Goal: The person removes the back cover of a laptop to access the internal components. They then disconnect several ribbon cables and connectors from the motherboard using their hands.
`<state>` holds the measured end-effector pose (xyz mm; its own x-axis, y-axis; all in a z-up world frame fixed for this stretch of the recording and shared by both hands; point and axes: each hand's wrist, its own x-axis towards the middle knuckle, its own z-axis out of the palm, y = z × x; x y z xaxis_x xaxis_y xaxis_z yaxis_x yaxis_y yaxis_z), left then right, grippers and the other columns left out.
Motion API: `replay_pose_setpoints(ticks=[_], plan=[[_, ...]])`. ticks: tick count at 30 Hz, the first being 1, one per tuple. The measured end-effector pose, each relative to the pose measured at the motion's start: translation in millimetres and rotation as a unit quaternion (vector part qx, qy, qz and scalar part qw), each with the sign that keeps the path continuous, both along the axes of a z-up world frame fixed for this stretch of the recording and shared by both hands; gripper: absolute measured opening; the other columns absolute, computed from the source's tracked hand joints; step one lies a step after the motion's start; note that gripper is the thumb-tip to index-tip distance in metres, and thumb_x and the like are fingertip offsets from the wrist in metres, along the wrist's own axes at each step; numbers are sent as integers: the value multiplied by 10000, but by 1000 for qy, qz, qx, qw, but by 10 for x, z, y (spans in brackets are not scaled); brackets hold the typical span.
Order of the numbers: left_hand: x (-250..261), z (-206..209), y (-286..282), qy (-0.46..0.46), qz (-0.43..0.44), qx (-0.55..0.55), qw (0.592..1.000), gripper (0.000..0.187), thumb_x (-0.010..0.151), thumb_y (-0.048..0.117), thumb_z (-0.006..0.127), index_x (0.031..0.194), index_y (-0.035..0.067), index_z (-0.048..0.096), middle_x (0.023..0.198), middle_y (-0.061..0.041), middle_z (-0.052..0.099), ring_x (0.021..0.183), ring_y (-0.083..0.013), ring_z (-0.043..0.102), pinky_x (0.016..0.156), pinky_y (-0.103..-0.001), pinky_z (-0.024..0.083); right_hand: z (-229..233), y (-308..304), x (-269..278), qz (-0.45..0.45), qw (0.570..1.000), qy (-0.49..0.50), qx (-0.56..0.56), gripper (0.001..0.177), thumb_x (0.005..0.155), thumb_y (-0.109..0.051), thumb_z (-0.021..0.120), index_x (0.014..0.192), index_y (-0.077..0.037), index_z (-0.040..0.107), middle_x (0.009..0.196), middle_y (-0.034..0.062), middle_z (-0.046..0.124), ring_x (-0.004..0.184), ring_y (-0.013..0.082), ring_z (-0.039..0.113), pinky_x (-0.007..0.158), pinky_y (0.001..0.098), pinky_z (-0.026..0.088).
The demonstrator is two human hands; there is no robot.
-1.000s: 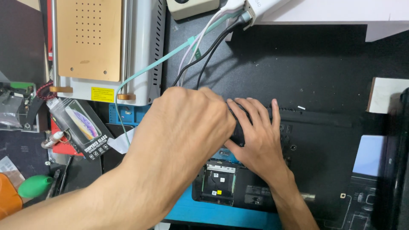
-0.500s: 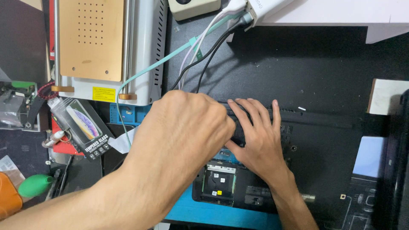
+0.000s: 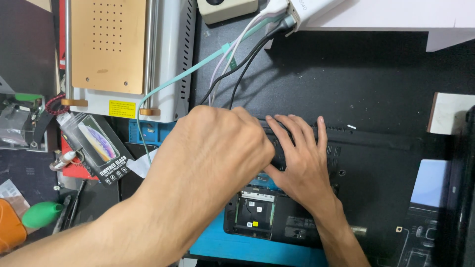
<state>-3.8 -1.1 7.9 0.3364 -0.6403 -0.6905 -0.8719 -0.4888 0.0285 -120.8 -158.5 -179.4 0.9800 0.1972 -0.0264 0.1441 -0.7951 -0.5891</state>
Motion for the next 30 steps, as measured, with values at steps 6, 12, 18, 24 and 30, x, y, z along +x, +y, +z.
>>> replay_pose_setpoints(ticks=[6, 12, 18, 24, 30], plan=[[-126, -181, 40, -58, 45, -44, 996, 123, 814, 102, 712, 702, 77, 667, 692, -68, 620, 726, -224, 688, 546, -334, 488, -23, 13, -9, -8, 1000, -5, 11, 852, 699, -418, 892, 1410, -72, 574, 1413, 149, 561, 1376, 343, 466, 1184, 730, 134], [-237, -302, 126, -174, 44, -183, 966, 82, 813, 123, 689, 807, 43, 674, 709, -70, 633, 703, -207, 675, 524, -319, 487, -11, 1, -4, -8, 1000, 3, 7, 834, 697, -356, 886, 1408, -66, 562, 1423, 150, 554, 1387, 338, 465, 1192, 727, 136], [-205, -258, 99, -156, 24, -141, 977, 69, 786, 99, 687, 739, 54, 662, 705, -66, 631, 713, -204, 676, 537, -319, 491, 49, 11, 8, -8, 1000, -1, 6, 835, 701, -338, 880, 1424, -71, 559, 1428, 139, 557, 1397, 328, 467, 1202, 717, 140], [-131, -175, 86, -102, 18, -88, 991, 77, 760, 79, 699, 694, 85, 660, 696, -83, 629, 733, -232, 687, 550, -333, 486, 17, 8, 8, -6, 1000, 6, 5, 848, 696, -398, 888, 1414, -78, 571, 1414, 147, 559, 1375, 337, 468, 1188, 723, 135], [-63, -106, 71, -43, 10, -41, 998, 62, 694, 89, 712, 719, 98, 655, 717, -78, 629, 775, -234, 686, 562, -330, 489, -65, -4, -20, -4, 1000, -6, 5, 851, 698, -432, 891, 1408, -82, 578, 1415, 153, 561, 1377, 343, 465, 1185, 728, 138]])
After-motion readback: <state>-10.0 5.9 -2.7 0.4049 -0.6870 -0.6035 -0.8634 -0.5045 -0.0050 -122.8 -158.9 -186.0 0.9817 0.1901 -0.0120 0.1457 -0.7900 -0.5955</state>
